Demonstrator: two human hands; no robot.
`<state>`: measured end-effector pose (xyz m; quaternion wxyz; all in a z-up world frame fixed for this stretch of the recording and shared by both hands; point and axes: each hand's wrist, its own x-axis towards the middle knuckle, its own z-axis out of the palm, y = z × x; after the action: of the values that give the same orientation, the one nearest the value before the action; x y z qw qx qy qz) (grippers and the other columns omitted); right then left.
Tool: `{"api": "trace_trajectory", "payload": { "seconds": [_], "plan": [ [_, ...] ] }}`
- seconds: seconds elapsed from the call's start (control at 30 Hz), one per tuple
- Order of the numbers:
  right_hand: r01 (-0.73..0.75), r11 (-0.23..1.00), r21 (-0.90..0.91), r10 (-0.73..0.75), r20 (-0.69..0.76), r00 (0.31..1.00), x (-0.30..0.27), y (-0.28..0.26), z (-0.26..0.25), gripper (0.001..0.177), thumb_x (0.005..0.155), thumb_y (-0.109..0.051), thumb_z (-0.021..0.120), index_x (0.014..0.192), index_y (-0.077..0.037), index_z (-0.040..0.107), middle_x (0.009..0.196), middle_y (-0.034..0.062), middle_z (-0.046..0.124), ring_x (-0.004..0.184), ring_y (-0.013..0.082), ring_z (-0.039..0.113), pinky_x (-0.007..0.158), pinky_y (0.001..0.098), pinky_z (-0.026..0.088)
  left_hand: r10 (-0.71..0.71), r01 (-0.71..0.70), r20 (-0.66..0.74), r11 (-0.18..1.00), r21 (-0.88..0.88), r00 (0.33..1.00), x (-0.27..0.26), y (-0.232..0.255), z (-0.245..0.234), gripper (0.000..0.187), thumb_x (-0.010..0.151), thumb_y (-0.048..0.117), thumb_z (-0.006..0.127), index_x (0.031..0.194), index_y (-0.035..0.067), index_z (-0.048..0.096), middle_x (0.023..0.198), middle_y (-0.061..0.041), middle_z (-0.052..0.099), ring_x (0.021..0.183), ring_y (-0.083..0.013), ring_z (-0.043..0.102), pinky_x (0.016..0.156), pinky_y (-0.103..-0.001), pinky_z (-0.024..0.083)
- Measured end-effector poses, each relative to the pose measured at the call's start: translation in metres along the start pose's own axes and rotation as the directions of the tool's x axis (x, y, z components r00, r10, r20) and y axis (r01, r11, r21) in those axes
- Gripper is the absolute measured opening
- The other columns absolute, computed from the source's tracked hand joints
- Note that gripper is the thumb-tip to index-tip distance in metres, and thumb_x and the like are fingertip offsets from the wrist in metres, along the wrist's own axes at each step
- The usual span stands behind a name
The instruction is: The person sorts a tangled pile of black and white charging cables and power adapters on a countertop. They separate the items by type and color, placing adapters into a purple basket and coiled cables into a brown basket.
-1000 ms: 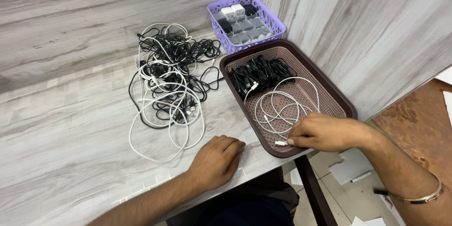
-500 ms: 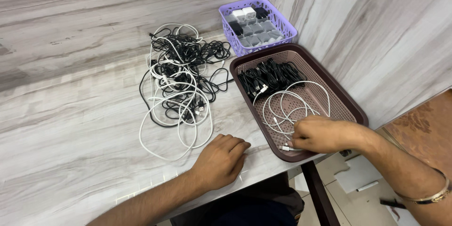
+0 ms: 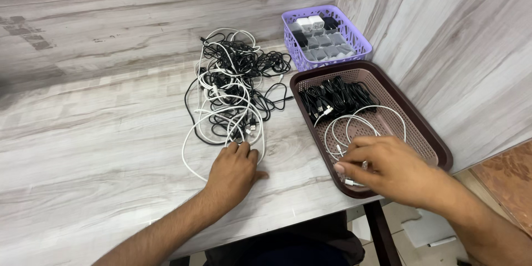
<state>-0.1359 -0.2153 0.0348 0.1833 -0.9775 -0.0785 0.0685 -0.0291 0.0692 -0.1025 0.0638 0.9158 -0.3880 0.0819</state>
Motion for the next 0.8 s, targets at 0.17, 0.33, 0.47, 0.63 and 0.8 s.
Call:
{"api": "trace_trajectory", "payload": {
  "seconds": [0.17,0.33,0.47,0.63,0.8],
  "plan": [
    [0.223,0.975,0.000,-0.223,-0.069,0.972,0.023,-0.028,0.020,0.032,0.088,-0.037,0.068,0.101,-0.011,0.079,0.087,0.0044,0.070,0.074,0.0231,0.070,0.068,0.0390,0.055,-0.012,-0.006,0.091,0.981,0.195,0.996,-0.004,-0.005,0.004,0.009,0.090,0.008,0.069,0.096,0.006,0.062,0.093,-0.010,0.064,0.088,-0.0234,0.061,0.080,-0.040,0.051],
    [0.339,0.941,-0.022,-0.338,-0.149,0.929,0.058,-0.038,0.033,0.032,0.088,-0.037,0.070,0.103,-0.009,0.078,0.088,0.0062,0.072,0.081,0.0250,0.071,0.071,0.0403,0.055,-0.026,0.026,0.035,1.000,-0.002,0.999,-0.007,0.001,-0.001,0.036,0.088,0.032,0.073,0.094,0.000,0.059,0.091,-0.016,0.060,0.082,-0.0296,0.060,0.070,-0.043,0.050],
    [0.390,0.920,-0.043,-0.390,0.002,0.921,0.077,-0.040,0.047,0.034,0.091,-0.036,0.070,0.110,-0.008,0.075,0.090,0.0087,0.072,0.085,0.0276,0.071,0.078,0.0422,0.056,-0.011,0.011,-0.003,0.989,0.148,1.000,-0.023,0.010,0.004,0.021,0.083,0.017,0.068,0.095,0.003,0.059,0.091,-0.014,0.058,0.077,-0.0275,0.062,0.067,-0.042,0.052],
    [0.396,0.917,-0.047,-0.388,0.124,0.913,0.087,-0.043,0.059,0.034,0.089,-0.032,0.072,0.113,-0.009,0.074,0.093,0.0106,0.075,0.088,0.0290,0.072,0.083,0.0445,0.055,-0.092,0.067,0.129,0.980,0.187,0.987,-0.036,0.007,0.014,0.010,0.091,0.011,0.063,0.094,0.004,0.058,0.089,-0.013,0.058,0.070,-0.0225,0.064,0.057,-0.038,0.055],
    [0.396,0.917,-0.052,-0.395,0.028,0.918,0.118,-0.043,0.043,0.024,0.087,-0.025,0.072,0.106,-0.010,0.077,0.094,0.0117,0.077,0.088,0.0297,0.074,0.082,0.0429,0.058,-0.083,0.086,-0.082,0.996,0.032,0.993,-0.030,-0.010,0.011,0.037,0.091,0.040,0.068,0.085,0.004,0.059,0.078,-0.012,0.060,0.066,-0.0276,0.065,0.056,-0.041,0.054]
  ]
}}
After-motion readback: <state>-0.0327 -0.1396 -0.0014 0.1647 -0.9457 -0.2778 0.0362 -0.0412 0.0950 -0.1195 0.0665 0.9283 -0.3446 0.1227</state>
